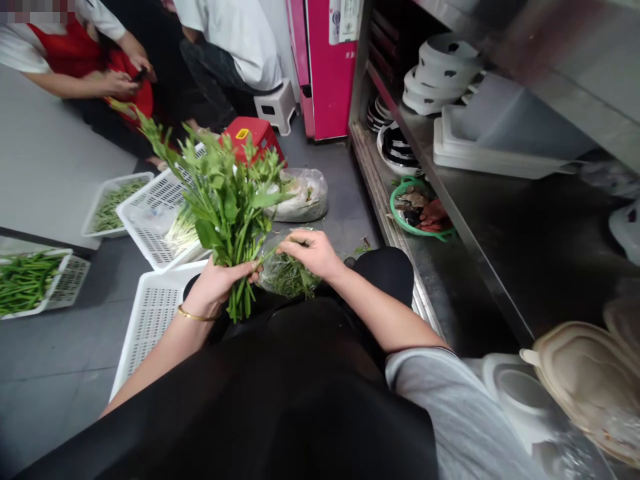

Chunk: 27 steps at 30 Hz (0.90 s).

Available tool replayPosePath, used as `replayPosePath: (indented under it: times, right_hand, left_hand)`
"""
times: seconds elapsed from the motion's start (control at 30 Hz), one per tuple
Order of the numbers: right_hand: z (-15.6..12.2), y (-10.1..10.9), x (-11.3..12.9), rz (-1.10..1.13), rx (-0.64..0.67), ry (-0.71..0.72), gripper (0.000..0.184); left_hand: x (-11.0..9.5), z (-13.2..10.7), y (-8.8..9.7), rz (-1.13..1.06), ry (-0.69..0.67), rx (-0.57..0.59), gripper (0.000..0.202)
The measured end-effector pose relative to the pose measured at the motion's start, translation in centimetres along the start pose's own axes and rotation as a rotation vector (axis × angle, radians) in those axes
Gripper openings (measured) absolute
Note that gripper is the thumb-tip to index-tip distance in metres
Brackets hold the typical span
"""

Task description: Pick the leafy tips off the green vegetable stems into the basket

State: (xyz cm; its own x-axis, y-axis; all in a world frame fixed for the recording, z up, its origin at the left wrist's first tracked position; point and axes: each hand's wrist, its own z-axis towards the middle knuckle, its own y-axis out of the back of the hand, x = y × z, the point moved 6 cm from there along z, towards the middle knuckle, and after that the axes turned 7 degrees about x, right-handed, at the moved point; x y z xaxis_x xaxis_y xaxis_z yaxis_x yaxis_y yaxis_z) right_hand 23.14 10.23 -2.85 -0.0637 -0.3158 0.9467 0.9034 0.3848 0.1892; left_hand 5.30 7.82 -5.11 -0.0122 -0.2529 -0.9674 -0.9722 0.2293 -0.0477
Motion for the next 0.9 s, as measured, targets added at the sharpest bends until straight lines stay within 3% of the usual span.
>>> replayPosePath:
  times: [0.13,0.23,0.33,0.4,0.5,0.67,0.77,0.9]
  right_hand:
    - [-1.0,4.9,-2.8,0.272,-0.391,-0.144,0.025]
    - [-1.8,9.8,-2.6,0.298,-0.622,-0.074,0.023]
    - [-2.3,13.0,0.4,0.174,-0.656,0.138,0.019]
    - [-2.4,13.4,2.4,0.212,-0.59,0.232,0.019]
    - [-1.6,10.9,3.2,0.248,-0.435,0.138,0.019]
    - [1.8,-0.1,0.0,0.052,0.072,-0.191,0.029]
    - [3.0,-3.0,-1.2,0.201,0.023,-0.176,0.031]
    - [2.9,-2.3,-1.0,0.26,-0.069,-0.159,0.028]
  left_hand:
    - [-0.2,0.5,0.2,0.019,0.025,-0.015,0.017]
    - [1.2,0.6,0.6,-0.003,0.088,-0.017,0.016]
    - [2.0,0.7,0.8,-0.079,0.073,-0.037,0.021]
    - [2.0,0.7,1.2,-0.111,0.046,-0.091,0.028]
    - [1.7,0.6,1.5,-0.152,0.059,-0.121,0.026]
    - [0.5,0.3,-0.2,-0.18,0.041,-0.041,0.02]
    - [-0.4,0.1,-0.9,-0.17,-0.005,-0.031,0.025]
    - [0.1,-0.2,-0.5,-0.272,0.06,0.01,0.025]
